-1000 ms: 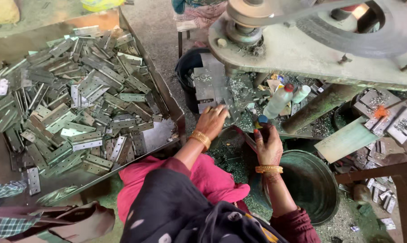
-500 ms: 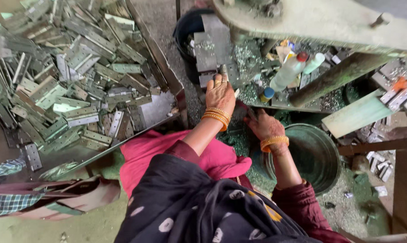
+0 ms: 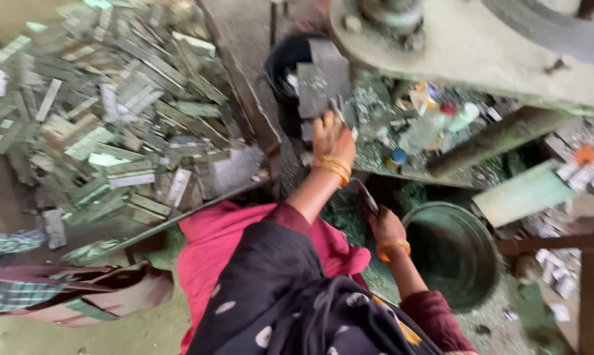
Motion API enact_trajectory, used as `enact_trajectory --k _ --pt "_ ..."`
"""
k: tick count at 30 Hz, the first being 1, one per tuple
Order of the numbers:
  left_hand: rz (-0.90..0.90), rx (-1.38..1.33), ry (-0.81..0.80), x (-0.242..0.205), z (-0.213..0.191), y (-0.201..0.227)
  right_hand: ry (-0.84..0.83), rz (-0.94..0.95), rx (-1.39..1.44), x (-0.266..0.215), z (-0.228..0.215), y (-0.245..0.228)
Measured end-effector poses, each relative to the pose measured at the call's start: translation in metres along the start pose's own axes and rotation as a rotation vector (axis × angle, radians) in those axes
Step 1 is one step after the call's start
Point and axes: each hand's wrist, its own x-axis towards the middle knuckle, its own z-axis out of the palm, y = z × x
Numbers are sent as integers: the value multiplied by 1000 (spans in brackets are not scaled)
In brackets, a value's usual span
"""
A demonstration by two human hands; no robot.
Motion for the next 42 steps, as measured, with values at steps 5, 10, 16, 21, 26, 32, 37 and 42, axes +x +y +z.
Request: enact_trajectory --k 5,10,16,21,26,32,37,42 --pt "-22 -22 -263 6 0 6 -74 6 -18 20 -45 -2" --pt "-59 -1 -118 16 18 7 -98 121 -50 -3 -55 -41" --pt "-63 -84 -211 5 15 2 -71 57 -100 -2 -61 -31" --pt "-42 55 -281 12 5 2 -66 7 -9 2 -34 -10" --pt "-61 -9 -238 8 -5 -7 -74 8 86 -5 -17 -4" --pt "-50 45 -406 35 10 -2 -116 33 -34 10 -44 -3" --pt "-106 -9 -110 24 22 -8 -33 64 40 -7 -17 -7" --pt "-65 -38 -239 36 24 -14 -136 -26 5 20 -36 9"
